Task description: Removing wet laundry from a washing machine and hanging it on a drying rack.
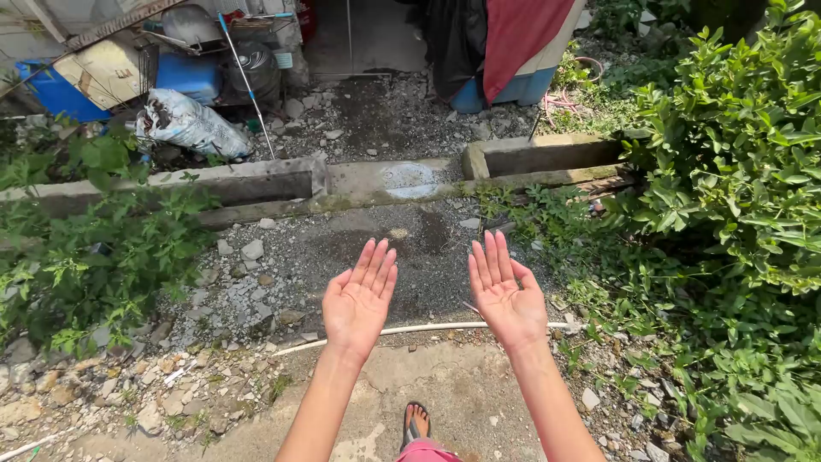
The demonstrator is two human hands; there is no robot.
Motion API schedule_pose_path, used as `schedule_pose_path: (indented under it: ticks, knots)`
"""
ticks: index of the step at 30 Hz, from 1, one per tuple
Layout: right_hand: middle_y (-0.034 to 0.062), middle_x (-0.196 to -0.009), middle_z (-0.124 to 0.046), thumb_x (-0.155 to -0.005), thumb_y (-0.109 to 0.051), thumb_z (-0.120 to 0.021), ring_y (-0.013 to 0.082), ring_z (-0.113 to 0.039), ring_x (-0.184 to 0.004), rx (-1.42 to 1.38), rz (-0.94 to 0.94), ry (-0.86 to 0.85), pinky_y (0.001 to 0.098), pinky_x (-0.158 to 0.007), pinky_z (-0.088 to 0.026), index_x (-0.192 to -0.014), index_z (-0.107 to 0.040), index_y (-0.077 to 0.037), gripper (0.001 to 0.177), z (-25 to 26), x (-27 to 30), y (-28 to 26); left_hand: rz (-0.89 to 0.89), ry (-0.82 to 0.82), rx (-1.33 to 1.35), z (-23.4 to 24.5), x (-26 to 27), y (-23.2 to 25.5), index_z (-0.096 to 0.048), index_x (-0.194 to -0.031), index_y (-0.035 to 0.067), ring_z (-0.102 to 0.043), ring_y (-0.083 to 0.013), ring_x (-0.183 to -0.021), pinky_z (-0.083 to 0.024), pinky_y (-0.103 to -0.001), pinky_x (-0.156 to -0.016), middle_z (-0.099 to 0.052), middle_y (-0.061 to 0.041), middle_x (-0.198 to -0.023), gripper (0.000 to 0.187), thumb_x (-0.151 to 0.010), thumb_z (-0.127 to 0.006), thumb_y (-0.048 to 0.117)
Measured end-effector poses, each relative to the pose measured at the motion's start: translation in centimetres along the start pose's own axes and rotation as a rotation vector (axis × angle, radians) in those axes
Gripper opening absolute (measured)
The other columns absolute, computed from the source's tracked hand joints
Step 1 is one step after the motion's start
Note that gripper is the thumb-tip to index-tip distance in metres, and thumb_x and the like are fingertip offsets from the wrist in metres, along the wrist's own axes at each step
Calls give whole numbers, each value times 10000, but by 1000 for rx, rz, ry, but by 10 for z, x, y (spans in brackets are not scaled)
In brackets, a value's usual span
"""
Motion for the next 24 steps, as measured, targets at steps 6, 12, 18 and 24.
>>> schedule_pose_path:
  ticks: [6,12,18,24]
  knots:
    - [149,-1415,-651,-994,-115,-404,315,-542,-1381,-7,13,27,485,-1180,-376,-1356,-653,-20,450,-21,-69,-25,-12,-8,-4,-14,-73,2,-493,-1436,-41,-481,-331,-1417,-392,-478,-1174,-527,-207,-1503,525,-986,-340,180]
    - [139,-1416,-647,-990,-114,-409,296,-551,-1374,-2,14,35,474,-1182,-381,-1365,-651,-31,454,-26,-140,-43,-24,58,-30,-16,-146,22,-491,-1444,-35,-476,-333,-1423,-394,-477,-1170,-508,-202,-1522,535,-976,-341,178]
    - [136,-1415,-653,-989,-112,-415,296,-555,-1369,-17,29,33,474,-1178,-385,-1363,-656,-40,450,-42,-219,-49,11,53,-12,-18,-227,46,-499,-1443,-30,-478,-329,-1421,-399,-472,-1164,-518,-198,-1520,540,-974,-329,177]
    - [136,-1425,-644,-987,-116,-416,302,-545,-1377,-30,48,1,480,-1178,-377,-1368,-651,-33,456,-62,-304,-61,54,28,-12,-32,-320,66,-500,-1446,-37,-481,-329,-1419,-395,-475,-1169,-525,-202,-1515,537,-982,-329,173]
Point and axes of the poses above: each hand's wrist, its own x-axis away from the middle knuckle, its own z-axis out of the back of the hand, y = z × x, the point moved 9 cm from there along -x, towards the middle knuckle
